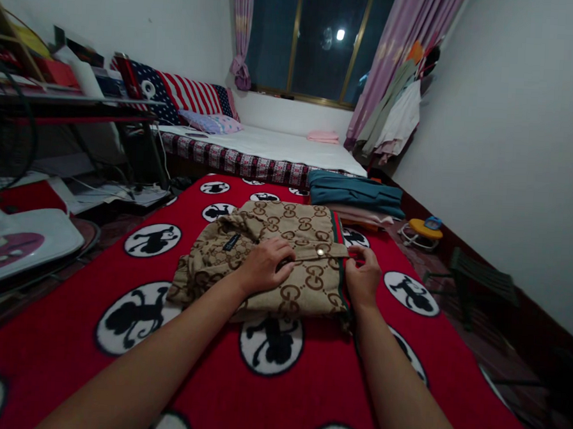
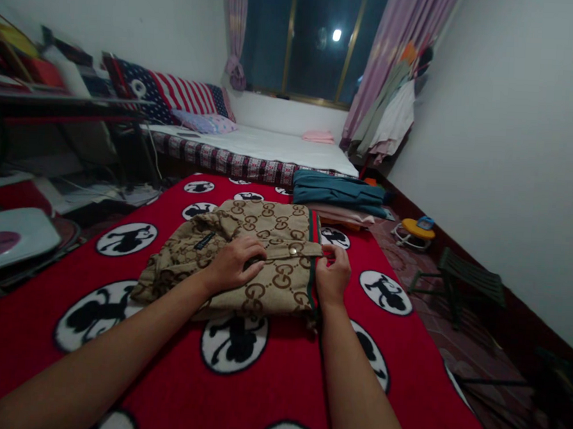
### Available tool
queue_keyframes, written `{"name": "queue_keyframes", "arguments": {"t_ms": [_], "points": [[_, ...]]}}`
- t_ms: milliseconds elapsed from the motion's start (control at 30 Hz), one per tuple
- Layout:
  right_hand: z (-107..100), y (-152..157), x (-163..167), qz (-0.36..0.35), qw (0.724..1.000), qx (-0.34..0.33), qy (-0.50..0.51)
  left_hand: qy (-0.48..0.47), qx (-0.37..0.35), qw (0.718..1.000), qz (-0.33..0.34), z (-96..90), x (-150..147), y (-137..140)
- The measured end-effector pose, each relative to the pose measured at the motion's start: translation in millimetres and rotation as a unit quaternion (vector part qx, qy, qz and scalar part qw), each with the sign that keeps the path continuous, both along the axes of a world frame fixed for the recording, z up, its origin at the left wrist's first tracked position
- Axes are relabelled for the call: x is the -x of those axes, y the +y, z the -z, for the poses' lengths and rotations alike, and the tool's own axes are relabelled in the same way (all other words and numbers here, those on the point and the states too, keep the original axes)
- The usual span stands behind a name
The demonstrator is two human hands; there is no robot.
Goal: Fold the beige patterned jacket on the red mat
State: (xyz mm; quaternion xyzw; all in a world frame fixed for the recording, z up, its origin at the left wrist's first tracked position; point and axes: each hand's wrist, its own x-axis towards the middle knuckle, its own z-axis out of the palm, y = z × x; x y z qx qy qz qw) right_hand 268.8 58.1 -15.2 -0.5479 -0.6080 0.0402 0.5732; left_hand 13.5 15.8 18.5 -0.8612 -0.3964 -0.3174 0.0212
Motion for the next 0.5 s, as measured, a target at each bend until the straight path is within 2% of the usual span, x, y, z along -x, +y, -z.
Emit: {"name": "queue_keyframes", "arguments": {"t_ms": [200,267,367,433,500], "points": [[-1,1,-8,-0.027,0.999,0.035,-0.027,0.012,0.004,1.000,-0.009,0.8,0,-3],[-1,-1,-7,-0.004,0.996,0.028,-0.082,0.021,0.027,0.999,-0.038,-5.3,-6,1],[-1,-4,-2,0.030,0.989,0.017,-0.143,0.032,0.068,0.993,-0.096,-24.8,-26,20],[-1,-5,0,0.040,0.987,0.015,-0.155,0.022,0.093,0.993,-0.076,-40.4,-43,42],[0,-4,0,0.034,0.987,0.010,-0.157,0.017,0.155,0.988,-0.014,-51.7,-58,65]]}}
